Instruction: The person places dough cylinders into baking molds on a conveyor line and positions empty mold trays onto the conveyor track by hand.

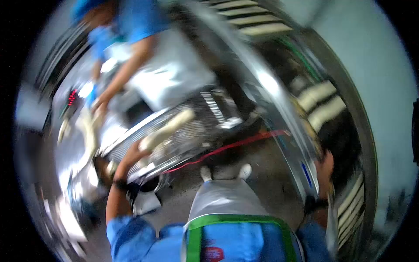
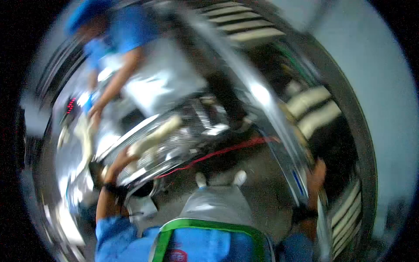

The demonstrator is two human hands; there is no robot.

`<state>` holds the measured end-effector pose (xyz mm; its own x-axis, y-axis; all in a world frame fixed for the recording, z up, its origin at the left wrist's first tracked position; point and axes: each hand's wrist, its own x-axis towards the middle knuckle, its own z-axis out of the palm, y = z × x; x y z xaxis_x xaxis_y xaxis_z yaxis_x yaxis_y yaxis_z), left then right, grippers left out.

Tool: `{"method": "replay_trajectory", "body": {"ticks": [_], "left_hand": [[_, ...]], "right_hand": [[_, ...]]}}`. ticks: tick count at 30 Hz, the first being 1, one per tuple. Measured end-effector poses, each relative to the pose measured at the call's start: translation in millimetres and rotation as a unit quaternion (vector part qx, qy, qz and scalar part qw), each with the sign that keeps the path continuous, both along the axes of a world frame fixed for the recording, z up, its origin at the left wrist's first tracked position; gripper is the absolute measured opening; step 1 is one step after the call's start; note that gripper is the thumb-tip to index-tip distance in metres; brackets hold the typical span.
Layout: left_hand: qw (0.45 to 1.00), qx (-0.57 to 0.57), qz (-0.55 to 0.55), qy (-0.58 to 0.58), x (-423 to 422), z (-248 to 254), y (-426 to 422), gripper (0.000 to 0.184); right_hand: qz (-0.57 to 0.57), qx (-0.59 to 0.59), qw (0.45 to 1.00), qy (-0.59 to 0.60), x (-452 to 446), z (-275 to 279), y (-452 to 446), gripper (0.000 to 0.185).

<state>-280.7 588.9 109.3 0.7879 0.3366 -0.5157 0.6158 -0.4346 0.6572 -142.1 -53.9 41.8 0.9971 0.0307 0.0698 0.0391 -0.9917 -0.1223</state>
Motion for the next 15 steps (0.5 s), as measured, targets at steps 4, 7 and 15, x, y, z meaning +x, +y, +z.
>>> {"method": "replay_trajectory", "body": {"ticks": [4, 7, 15], "left_hand": [[0.971, -0.208, -0.007, -0.120, 74.4, 37.9, -86.2, 0.064], [0.955, -0.196, -0.125, -0.185, 132.7, 72.4, -165.2, 0.072], [0.852, -0.384, -0.237, -0.267, 278.9, 123.0, -378.9, 0.052]], "right_hand": [[-0.060, -0.026, 0.997, -0.033, -27.7, 5.3, -32.0, 0.068], [-0.112, -0.013, 0.994, 0.001, -52.2, 18.5, -43.9, 0.067], [-0.028, 0.063, 0.998, 0.013, -59.5, 45.0, -56.8, 0.066]]}}
